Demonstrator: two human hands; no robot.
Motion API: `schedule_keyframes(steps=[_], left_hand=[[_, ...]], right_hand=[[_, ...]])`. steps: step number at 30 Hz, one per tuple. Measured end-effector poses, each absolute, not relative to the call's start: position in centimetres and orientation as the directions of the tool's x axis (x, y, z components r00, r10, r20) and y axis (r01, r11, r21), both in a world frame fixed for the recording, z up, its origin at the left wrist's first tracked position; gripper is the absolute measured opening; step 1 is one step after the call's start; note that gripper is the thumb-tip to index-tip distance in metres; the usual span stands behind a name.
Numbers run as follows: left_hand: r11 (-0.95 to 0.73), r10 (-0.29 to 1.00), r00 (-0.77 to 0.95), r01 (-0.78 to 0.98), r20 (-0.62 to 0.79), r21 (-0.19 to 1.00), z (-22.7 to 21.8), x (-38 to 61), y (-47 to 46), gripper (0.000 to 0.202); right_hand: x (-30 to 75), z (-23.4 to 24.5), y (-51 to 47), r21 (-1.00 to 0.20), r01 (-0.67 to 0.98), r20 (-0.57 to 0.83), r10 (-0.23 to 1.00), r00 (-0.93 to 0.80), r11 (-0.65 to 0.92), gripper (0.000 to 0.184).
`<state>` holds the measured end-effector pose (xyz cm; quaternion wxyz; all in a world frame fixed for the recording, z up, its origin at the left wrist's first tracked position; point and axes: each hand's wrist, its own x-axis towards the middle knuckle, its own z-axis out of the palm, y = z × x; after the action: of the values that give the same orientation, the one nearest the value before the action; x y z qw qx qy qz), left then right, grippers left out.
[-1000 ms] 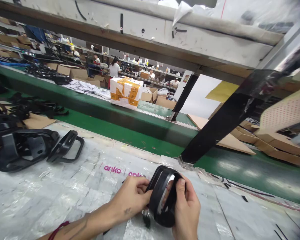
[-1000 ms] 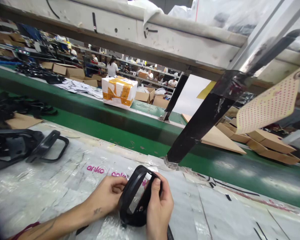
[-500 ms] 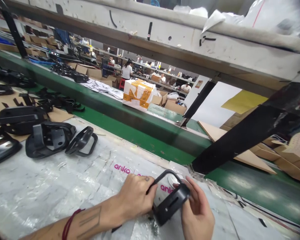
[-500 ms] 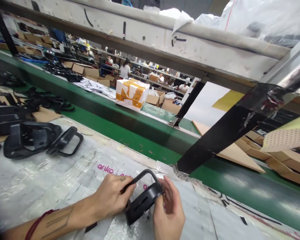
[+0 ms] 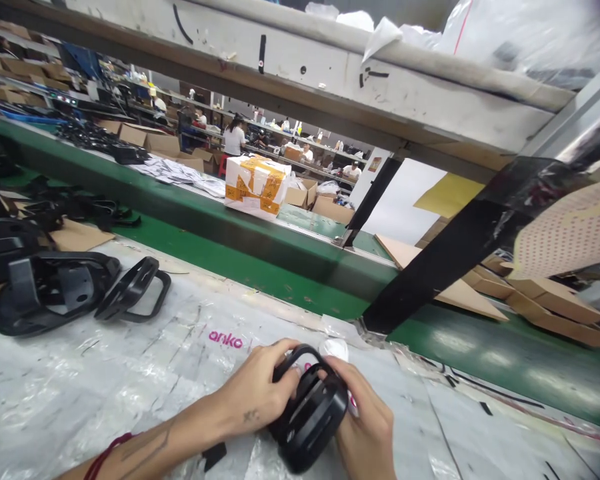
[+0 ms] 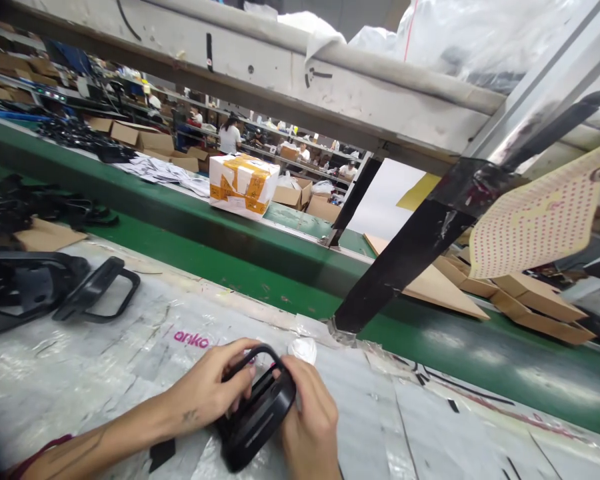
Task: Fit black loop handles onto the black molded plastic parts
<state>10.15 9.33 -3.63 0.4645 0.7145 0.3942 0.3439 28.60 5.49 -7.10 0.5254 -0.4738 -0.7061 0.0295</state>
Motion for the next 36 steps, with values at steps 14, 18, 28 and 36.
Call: schedule_keyframes(steps=[14, 18, 28, 36], left_hand=[[-0.077, 0.871, 0.488, 0.242, -0.053, 0.967, -4.7, 10.8, 8.1, 0.021], [-0.209, 0.916, 0.4, 0.388, 0.041, 0.898, -5.8, 11.3, 7.3, 0.028], [-0.144, 0.912, 0.406, 0.455, -0.061, 0.879, -5.8, 11.1, 7.6, 0.037], [-0.245, 0.874, 0.469, 0.21, 0.122, 0.947, -5.1, 10.3, 8.5, 0.038]], right_hand=[[28.1, -8.0, 5.0, -0.689, 0.636, 0.484, 0.874, 0.045, 0.349, 0.024], [28.1, -8.3, 4.8, -0.498, 0.73, 0.657, 0.753, -0.036, 0.469, 0.021], [27.8, -6.9, 5.2, -0.437, 0.802, 0.482, 0.859, -0.175, 0.408, 0.018], [27.7, -7.2, 4.6, -0.659, 0.68, 0.5, 0.863, 0.075, 0.322, 0.015]])
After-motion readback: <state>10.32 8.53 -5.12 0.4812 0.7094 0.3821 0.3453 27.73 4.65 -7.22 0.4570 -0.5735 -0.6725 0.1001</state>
